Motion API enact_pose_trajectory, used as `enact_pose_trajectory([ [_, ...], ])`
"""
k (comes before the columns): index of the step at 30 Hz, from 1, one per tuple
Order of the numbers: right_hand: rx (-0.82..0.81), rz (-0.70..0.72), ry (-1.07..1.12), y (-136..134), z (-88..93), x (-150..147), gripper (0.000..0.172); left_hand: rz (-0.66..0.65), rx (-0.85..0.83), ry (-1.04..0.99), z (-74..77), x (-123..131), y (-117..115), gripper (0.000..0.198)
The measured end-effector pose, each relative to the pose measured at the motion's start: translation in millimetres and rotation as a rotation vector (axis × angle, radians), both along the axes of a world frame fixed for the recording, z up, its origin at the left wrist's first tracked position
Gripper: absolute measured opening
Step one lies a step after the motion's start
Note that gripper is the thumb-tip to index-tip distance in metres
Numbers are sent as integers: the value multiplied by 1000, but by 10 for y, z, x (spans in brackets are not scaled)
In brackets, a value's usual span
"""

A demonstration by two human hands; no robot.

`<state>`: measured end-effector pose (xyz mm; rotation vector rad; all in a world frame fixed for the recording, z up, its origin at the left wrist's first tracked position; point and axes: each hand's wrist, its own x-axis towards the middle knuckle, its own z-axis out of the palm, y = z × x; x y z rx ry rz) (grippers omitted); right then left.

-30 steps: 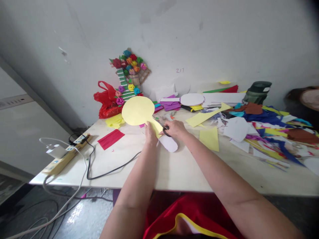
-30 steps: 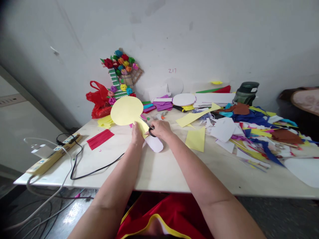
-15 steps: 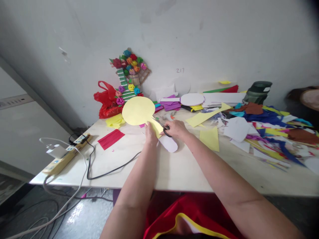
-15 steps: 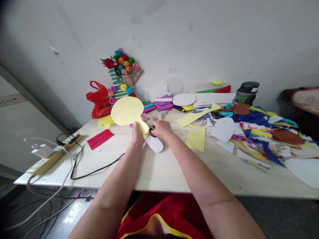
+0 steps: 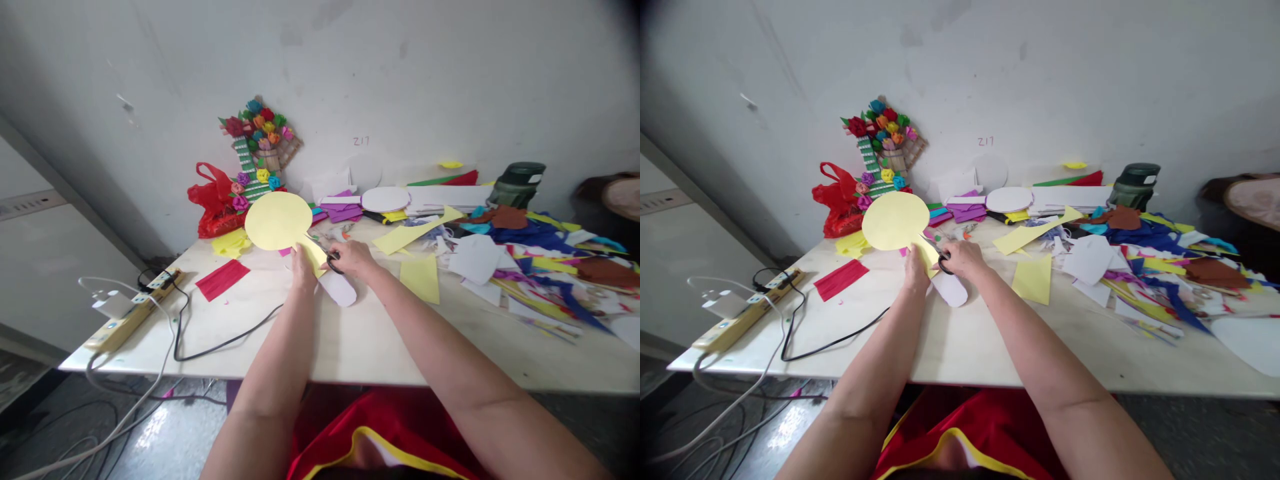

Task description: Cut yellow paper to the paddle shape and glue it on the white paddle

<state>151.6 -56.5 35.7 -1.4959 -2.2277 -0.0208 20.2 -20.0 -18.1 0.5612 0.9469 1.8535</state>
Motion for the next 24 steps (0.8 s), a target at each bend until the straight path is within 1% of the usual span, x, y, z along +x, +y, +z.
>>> enact_pose_trajectory([
  [7, 1, -6, 18, 37, -15, -15, 36, 9, 52, 48, -19, 3, -18, 33],
  [18, -17, 10, 32, 42, 37, -32, 39, 23, 21, 30, 49, 24, -72, 37],
  [24, -19, 9, 39, 45, 32, -38, 38, 26, 22, 28, 19, 12, -50, 35],
])
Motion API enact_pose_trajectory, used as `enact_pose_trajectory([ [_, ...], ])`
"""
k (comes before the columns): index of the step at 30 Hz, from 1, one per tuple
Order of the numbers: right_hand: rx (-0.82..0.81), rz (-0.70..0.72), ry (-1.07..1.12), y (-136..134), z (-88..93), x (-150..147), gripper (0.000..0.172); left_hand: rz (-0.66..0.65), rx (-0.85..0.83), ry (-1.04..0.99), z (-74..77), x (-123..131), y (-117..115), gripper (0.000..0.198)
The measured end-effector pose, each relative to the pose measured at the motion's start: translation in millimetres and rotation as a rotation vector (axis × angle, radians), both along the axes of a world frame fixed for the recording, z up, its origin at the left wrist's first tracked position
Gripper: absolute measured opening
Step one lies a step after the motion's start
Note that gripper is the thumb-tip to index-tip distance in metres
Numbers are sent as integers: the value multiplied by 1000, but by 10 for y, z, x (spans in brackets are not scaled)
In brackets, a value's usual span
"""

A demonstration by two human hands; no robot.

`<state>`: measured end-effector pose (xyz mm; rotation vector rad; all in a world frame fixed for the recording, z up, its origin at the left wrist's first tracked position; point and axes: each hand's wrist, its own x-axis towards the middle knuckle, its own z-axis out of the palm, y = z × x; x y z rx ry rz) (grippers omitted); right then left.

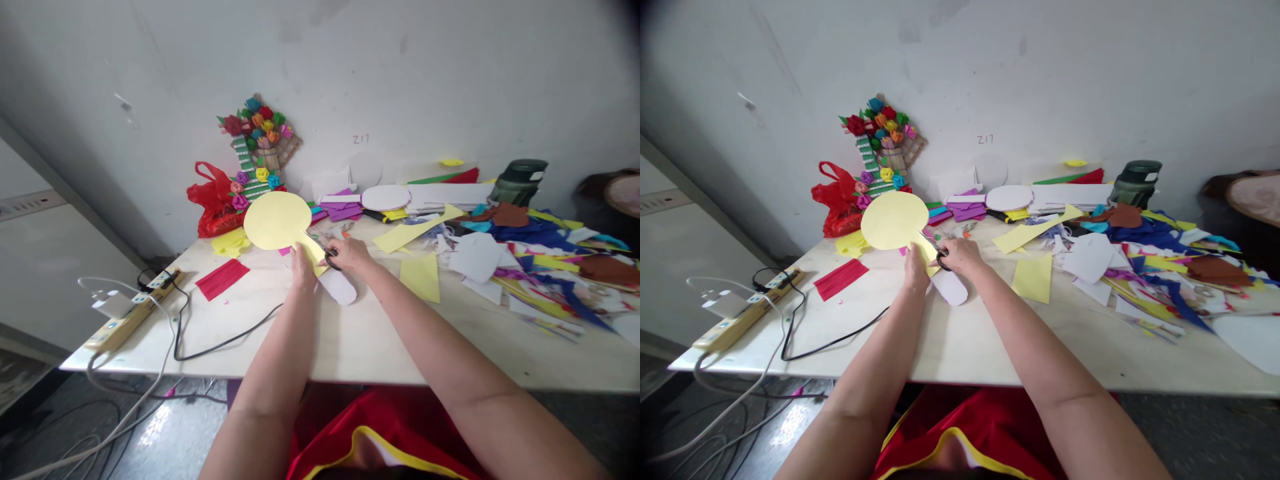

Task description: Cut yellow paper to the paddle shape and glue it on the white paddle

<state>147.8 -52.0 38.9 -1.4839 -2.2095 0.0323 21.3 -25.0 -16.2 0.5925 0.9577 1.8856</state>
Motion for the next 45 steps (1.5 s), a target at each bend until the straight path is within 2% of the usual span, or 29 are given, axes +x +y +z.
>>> enact_pose_trajectory([
  [23, -41, -12, -6, 37, 9, -20, 39, 2, 24, -16, -29, -1, 35, 29],
  [45, 12, -22, -18, 29, -4, -36, 33, -1, -20, -56, 77, 33, -35, 29],
])
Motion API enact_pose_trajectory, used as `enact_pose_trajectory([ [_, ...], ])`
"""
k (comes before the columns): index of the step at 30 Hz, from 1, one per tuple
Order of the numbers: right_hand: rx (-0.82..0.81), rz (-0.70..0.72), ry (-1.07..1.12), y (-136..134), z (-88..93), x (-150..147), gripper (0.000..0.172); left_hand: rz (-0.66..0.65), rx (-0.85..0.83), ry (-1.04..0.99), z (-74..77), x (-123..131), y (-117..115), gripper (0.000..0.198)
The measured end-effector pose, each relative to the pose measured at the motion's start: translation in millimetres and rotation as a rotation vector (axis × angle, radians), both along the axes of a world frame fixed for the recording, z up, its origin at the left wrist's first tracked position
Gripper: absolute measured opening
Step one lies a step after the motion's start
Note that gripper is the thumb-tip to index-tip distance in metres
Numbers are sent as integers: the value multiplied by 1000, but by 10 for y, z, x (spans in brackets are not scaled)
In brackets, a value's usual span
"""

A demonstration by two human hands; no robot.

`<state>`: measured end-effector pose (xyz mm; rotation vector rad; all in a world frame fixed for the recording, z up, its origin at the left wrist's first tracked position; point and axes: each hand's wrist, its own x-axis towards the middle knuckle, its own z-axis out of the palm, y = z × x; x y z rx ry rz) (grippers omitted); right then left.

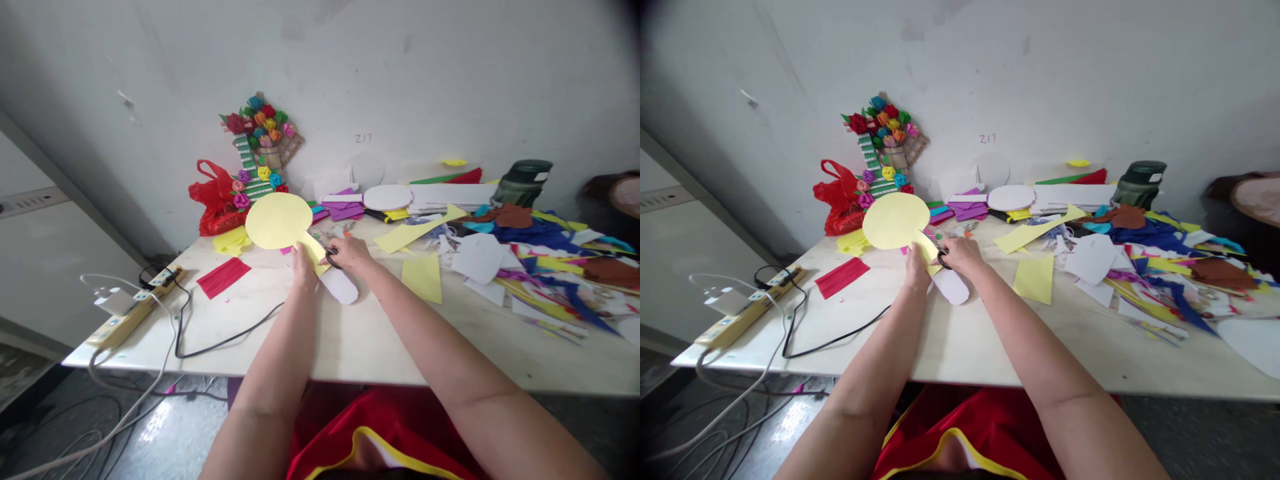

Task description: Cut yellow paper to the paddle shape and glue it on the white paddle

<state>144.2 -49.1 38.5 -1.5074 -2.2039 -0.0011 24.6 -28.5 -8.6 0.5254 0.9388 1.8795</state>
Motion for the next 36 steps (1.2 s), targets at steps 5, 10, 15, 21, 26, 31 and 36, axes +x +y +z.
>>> enact_pose_trajectory([
  [5, 4, 4, -5, -7, 4, -4, 33, -4, 16, 1, -10, -2, 12, 30],
  [10, 9, 7, -6, -7, 2, 4, 35, -8, 9, 2, -34, -14, 32, 31],
  [15, 1, 6, 0, 0, -5, 1, 39, -14, 59, 9, -54, -17, 37, 31],
  [21, -19, 10, 9, 3, 9, -8, 37, -25, 51, -7, -36, -11, 24, 33],
  [26, -33, 9, 8, 2, 11, -4, 37, -14, 40, -21, -8, -6, -10, 30],
  [31, -24, 2, 6, 3, 5, -16, 35, 0, 18, -9, 6, -5, -11, 30],
  [36, -27, -11, -5, 1, 10, -25, 34, 7, -3, -52, 0, -8, 8, 30],
])
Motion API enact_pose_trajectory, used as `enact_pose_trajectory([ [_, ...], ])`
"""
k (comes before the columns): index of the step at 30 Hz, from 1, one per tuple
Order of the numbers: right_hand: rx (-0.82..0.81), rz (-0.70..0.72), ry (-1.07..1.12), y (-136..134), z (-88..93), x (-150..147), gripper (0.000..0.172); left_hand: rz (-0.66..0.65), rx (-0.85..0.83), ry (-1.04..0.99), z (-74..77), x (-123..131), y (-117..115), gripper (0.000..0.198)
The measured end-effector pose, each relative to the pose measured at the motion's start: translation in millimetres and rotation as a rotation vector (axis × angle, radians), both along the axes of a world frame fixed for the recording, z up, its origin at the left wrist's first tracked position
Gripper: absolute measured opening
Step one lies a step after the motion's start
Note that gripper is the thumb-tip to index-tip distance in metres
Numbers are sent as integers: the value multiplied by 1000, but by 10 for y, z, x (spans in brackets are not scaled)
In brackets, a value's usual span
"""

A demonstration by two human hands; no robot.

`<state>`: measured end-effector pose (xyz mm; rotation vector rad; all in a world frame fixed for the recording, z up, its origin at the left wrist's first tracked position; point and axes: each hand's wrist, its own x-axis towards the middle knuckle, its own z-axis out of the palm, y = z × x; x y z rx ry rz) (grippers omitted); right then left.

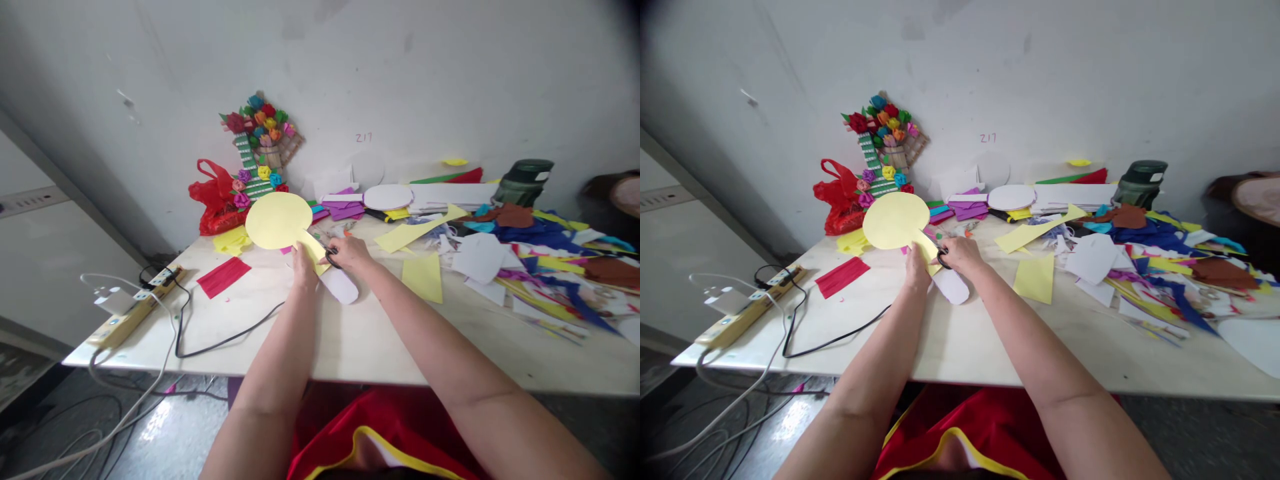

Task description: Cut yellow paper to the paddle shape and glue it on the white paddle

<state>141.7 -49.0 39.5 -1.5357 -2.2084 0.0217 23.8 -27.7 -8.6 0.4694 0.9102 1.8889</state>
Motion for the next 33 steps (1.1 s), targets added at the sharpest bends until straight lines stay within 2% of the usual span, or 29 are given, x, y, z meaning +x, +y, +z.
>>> enact_pose_trajectory([
  [9, -10, 22, 70, 6, -9, 24, 34, -32, 36, 44, -44, -23, 17, 29],
  [12, -86, 42, 162, 18, -15, 62, 33, -45, 97, 35, -64, -35, 29, 27],
  [14, -210, 89, 285, 44, -35, 124, 33, -83, 115, 39, -74, -52, 35, 30],
  [18, -509, 268, 647, 123, -105, 346, 34, -178, 104, 59, -70, -98, 24, 37],
  [20, -567, 336, 790, 160, -138, 469, 33, -196, 115, 71, -65, -117, 10, 37],
  [22, -562, 337, 900, 195, -165, 558, 33, -227, 144, 88, -66, -131, -3, 36],
  [25, -505, 260, 992, 247, -194, 603, 32, -320, 170, 91, -60, -153, -18, 36],
  [27, -457, 135, 950, 277, -201, 589, 32, -430, 176, 58, -38, -169, -31, 32],
  [29, -397, -48, 763, 293, -195, 571, 35, -553, 159, 9, 3, -184, -55, 27],
  [31, -301, -226, 479, 293, -180, 565, 37, -654, 103, -39, 56, -193, -94, 21],
  [33, -224, -343, 228, 284, -168, 575, 40, -737, 70, -87, 105, -196, -145, 20],
])
